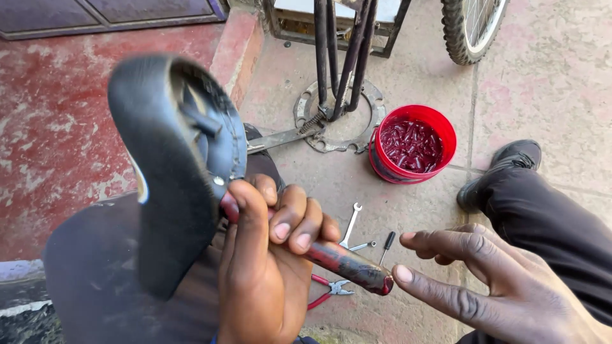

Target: The person is disassembling a bicycle seat, applying grease to the seat post, and reassembling the components using a screwdriver and wrench.

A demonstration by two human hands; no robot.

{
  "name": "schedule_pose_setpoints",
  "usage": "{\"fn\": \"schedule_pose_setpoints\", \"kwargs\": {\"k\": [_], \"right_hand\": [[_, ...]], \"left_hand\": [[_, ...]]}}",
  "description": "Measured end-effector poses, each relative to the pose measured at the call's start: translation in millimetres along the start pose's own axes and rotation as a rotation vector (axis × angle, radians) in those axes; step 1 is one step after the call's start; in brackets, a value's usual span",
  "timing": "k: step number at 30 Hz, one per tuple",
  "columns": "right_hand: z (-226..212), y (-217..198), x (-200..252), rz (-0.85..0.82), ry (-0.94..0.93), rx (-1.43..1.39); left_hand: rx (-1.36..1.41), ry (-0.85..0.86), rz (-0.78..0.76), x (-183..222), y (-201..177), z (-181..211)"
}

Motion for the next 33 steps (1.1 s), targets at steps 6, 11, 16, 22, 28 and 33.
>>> {"fn": "schedule_pose_setpoints", "kwargs": {"k": [6,11,16,22,28,33], "right_hand": [[-25.2,24.2,5.9,-0.047,0.3,0.161],[-0.2,15.1,2.4,-0.062,0.364,0.22],[7.0,9.5,6.6,-0.05,0.273,0.234],[26.3,-7.4,4.4,-0.334,-0.299,0.298],[27.8,-3.5,1.4,-0.271,0.08,0.146],[25.0,-1.5,2.1,-0.241,0.136,0.204]], "left_hand": [[-0.146,0.061,-0.26,7.8,6.9,4.4],[-0.131,0.013,-0.311,8.5,-0.9,-5.3],[-0.15,0.012,-0.328,6.3,-0.5,-7.6],[-0.1,0.014,-0.292,5.4,-2.0,-4.2],[-0.068,-0.011,-0.263,3.5,-3.1,-4.5],[-0.101,0.027,-0.235,4.2,-2.1,-4.1]]}}
Point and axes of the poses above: each hand's wrist, its own x-axis away from the middle knuckle, its own y-axis out of the palm, z = x × y, the point moved 1 cm from there along -x, towards the middle knuckle, and after that the axes turned 7 degrees about y, right-handed, at the moved point
